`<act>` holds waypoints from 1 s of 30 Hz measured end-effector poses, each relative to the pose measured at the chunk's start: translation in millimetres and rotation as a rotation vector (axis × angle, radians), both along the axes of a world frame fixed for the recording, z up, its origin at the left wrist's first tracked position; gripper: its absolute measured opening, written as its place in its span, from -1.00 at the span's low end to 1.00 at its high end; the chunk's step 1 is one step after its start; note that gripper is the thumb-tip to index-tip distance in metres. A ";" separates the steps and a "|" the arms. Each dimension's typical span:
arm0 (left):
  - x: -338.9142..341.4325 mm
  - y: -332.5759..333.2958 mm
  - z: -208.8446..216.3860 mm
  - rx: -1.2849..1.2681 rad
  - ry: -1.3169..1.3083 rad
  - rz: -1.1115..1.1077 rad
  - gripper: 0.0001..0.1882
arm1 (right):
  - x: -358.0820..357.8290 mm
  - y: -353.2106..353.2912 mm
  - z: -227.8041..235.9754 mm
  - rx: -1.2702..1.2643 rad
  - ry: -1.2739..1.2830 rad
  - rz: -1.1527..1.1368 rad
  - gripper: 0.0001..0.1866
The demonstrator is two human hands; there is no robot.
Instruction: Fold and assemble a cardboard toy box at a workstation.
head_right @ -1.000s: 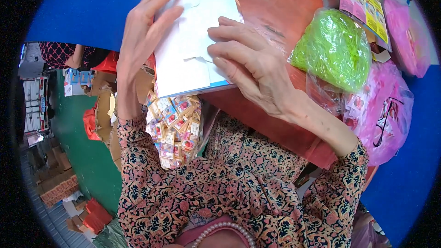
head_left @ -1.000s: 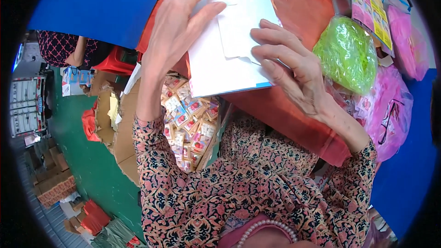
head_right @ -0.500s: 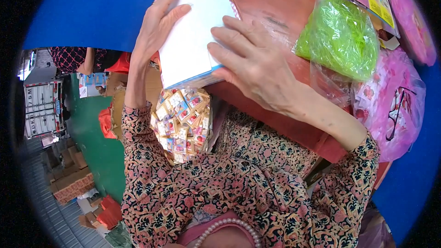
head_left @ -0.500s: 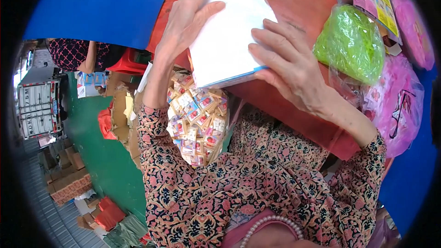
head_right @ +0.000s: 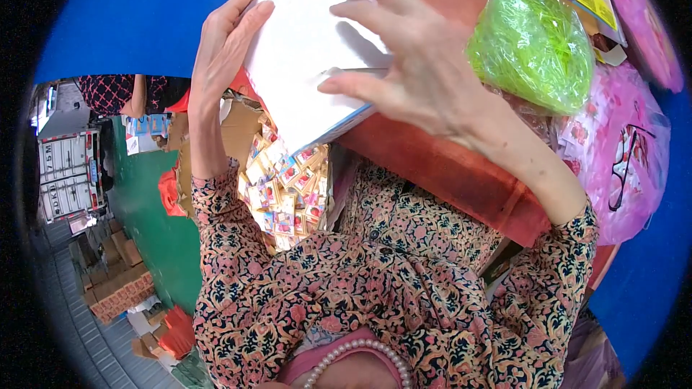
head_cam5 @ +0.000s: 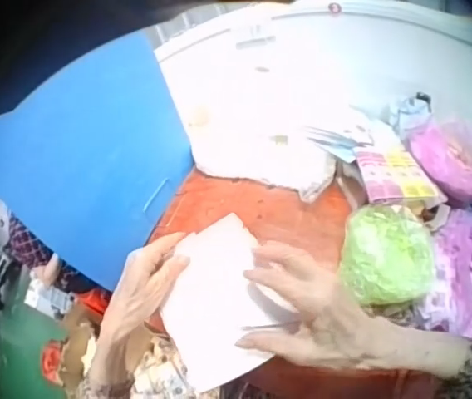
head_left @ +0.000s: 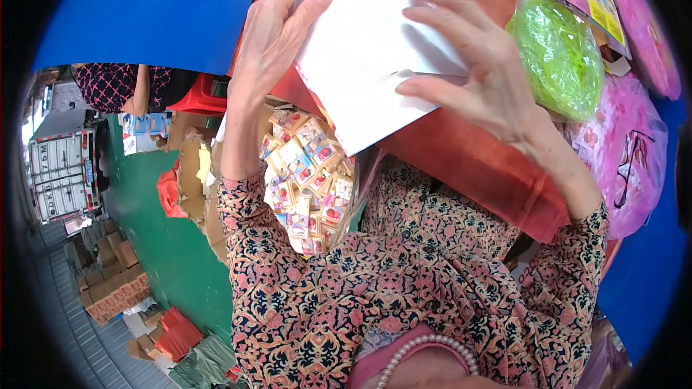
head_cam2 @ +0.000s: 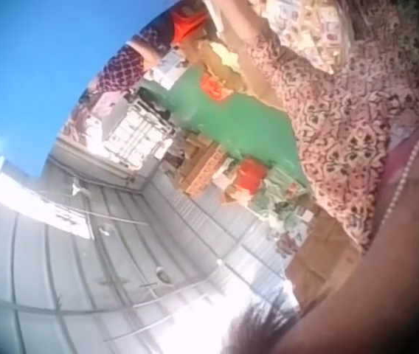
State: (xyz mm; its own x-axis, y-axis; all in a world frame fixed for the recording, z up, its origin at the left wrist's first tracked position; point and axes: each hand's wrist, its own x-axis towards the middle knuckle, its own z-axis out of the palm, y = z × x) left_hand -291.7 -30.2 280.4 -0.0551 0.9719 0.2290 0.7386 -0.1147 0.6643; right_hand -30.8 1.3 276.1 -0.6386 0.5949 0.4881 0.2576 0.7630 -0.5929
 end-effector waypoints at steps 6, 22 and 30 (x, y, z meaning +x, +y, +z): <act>-10.4 -2.1 -20.0 0.093 0.022 0.023 -0.53 | -21.9 -6.6 3.3 0.117 -0.143 -0.003 -0.49; -14.3 0.3 -46.1 0.176 -0.120 -0.001 -0.59 | -17.8 10.7 -8.6 0.331 0.047 -0.200 -0.84; -11.7 -2.9 -45.5 0.189 -0.256 0.026 -0.59 | -15.9 9.8 -7.0 0.265 0.044 -0.279 -0.85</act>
State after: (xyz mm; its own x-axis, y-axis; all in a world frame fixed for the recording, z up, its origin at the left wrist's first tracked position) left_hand -303.4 -33.0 234.9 -0.1581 0.9111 0.3807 0.5543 -0.2371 0.7978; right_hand -46.7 11.1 269.1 -0.4450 0.5925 0.6716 0.4556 0.7954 -0.3998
